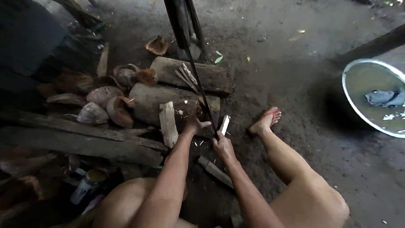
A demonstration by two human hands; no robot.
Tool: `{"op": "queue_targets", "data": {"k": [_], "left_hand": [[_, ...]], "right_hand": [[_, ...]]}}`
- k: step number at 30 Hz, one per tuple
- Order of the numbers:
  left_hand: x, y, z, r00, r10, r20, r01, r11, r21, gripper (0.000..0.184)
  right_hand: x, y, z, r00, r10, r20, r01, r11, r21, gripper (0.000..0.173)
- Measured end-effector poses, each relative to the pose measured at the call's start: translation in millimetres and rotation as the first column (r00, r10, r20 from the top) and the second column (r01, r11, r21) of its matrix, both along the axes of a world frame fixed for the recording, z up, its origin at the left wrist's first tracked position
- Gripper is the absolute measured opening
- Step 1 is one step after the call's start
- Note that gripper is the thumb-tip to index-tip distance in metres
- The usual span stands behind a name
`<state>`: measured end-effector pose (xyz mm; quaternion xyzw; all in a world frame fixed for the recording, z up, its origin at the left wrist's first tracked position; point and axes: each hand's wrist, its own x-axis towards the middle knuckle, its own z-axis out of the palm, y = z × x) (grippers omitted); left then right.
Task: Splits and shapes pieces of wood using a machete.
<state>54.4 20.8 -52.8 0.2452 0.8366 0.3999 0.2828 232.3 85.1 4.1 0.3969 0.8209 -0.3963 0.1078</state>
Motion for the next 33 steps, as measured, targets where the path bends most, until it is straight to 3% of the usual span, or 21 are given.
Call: {"op": "queue_targets", "data": {"k": [3,8,13,15,17,20,22,27,31,33], "left_hand": [[-6.0,2.7,-2.0,0.998,0.024,0.063,-0.028,0.998,0.053,0.130],[-23.6,14.6,21.9,0.997,-0.069,0.018,0.067,0.994,0.086,0.116],[-21.1,6.8,125.7,0.972,-0.107,-0.207,0.142,0.976,0.166,0.110],[-19.6,3.5,146.5,0.941,-0.111,-0.321,0.186,0.959,0.213,0.109],[-20.8,6.9,133.9,0.942,-0.111,-0.315,0.180,0.964,0.198,0.113],[-7.8,-2.1,64.7,0.977,-0.191,-0.100,0.169,0.966,-0.194,0.128],[-5.9,-1.2,62.0,0.986,-0.159,-0.052,0.133,0.933,-0.334,0.119],[-5.3,-22.3,152.9,0.963,-0.104,-0.247,0.040,0.967,-0.252,0.082],[9.3,-55.3,240.4,0.881,-0.173,-0.441,0.049,0.959,-0.279,0.074],[21.2,-75.8,260.1,0.811,-0.193,-0.553,0.056,0.965,-0.254,0.070]], "right_hand": [[1.6,-2.3,-2.0,1.000,-0.001,-0.021,0.001,1.000,0.017,0.033],[3.3,3.5,6.2,0.992,-0.061,-0.107,0.063,0.998,0.017,0.034],[19.8,-4.0,56.1,0.907,-0.048,-0.417,0.093,0.992,0.086,0.028],[23.6,-9.2,63.1,0.879,-0.057,-0.473,0.095,0.994,0.057,0.025],[17.3,-6.6,53.7,0.917,-0.090,-0.389,0.101,0.995,0.007,0.026],[1.4,7.8,9.1,0.982,-0.167,-0.090,0.159,0.983,-0.088,0.035],[-10.2,27.3,-4.1,0.960,-0.260,-0.106,0.247,0.961,-0.123,0.039],[10.9,19.6,-25.7,0.879,-0.426,-0.213,0.368,0.892,-0.262,0.041],[16.7,-6.5,-23.1,0.877,-0.406,-0.255,0.368,0.911,-0.184,0.042],[17.7,-13.0,-13.3,0.857,-0.400,-0.323,0.361,0.916,-0.177,0.042]]}}
